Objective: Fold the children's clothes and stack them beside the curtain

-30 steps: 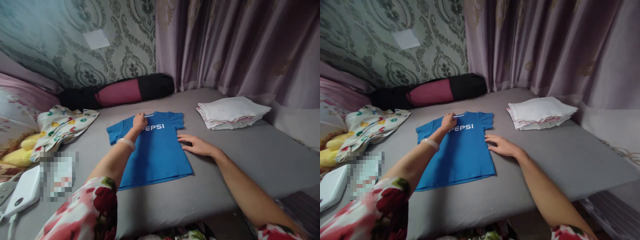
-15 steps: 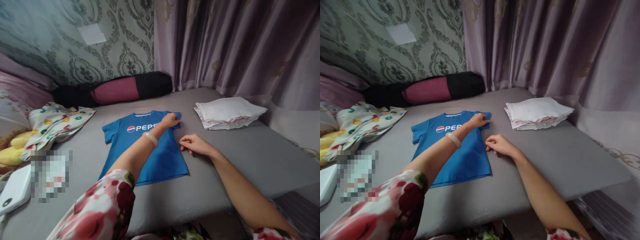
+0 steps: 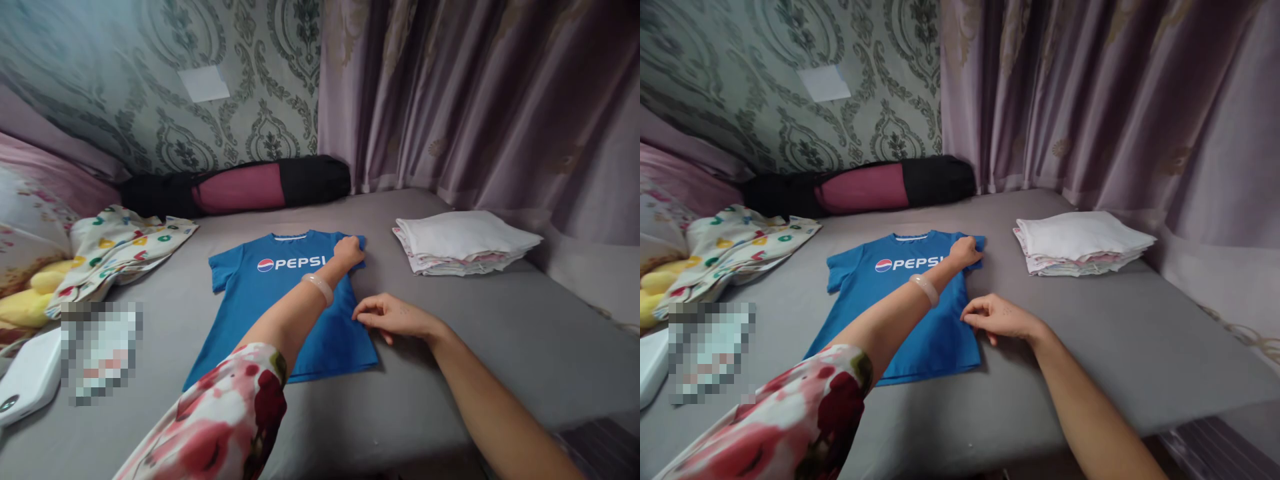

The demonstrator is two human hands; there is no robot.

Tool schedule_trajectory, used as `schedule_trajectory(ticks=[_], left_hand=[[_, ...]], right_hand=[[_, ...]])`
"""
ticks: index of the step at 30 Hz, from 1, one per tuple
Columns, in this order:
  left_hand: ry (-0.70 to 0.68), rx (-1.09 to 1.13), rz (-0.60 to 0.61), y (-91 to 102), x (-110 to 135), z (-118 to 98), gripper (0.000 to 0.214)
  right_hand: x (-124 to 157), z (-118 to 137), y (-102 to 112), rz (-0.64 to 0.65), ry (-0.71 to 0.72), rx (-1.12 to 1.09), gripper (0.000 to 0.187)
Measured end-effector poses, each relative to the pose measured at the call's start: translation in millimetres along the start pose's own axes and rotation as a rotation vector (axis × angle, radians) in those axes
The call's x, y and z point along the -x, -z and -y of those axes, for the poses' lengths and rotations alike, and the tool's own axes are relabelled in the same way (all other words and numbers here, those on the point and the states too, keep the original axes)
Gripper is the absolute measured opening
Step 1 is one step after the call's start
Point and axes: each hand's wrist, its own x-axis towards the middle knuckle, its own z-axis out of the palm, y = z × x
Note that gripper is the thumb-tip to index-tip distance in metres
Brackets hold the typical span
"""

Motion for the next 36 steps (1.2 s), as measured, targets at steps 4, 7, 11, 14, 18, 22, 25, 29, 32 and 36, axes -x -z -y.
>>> schedule_trajectory(ticks=[4,7,11,14,18,22,25,29,32,36], left_hand=[[0.039,0.09,0.003,1.9,-0.4,-0.7,0.026],[0.079,0.2,-0.009,3.3,-3.5,3.8,0.025],[0.158,0.419,-0.015,8.0,-12.3,16.8,0.008],[0.238,0.625,-0.036,16.4,-15.6,29.5,0.01],[0.301,0.889,-0.067,31.8,-8.5,47.0,0.015],[0.345,1.084,-0.07,42.2,3.4,65.2,0.013],[0.363,1.182,-0.079,43.4,10.3,80.6,0.014],[0.354,1.264,-0.095,40.6,17.5,101.3,0.016],[0.347,1.286,-0.105,38.4,22.1,113.8,0.017],[0.365,1.256,-0.139,34.6,27.0,125.3,0.016]], right_hand=[[3.5,0.0,-1.7,0.113,0.059,0.032,0.038],[5.3,-0.6,-1.3,0.157,0.082,0.079,0.039],[7.3,1.4,-1.0,0.16,0.104,0.096,0.038],[6.9,1.6,-2.7,0.145,0.114,0.059,0.034],[4.3,-0.1,-6.8,0.127,0.167,0.014,0.027],[3.5,2.7,-10.9,0.09,0.213,0.066,0.021],[4.2,7.0,-14.2,0.068,0.224,0.108,0.021],[4.5,10.3,-19.3,0.04,0.236,0.097,0.034],[4.4,10.4,-22.8,0.045,0.237,0.08,0.046],[6.0,11.5,-26.4,0.048,0.223,0.073,0.06]])
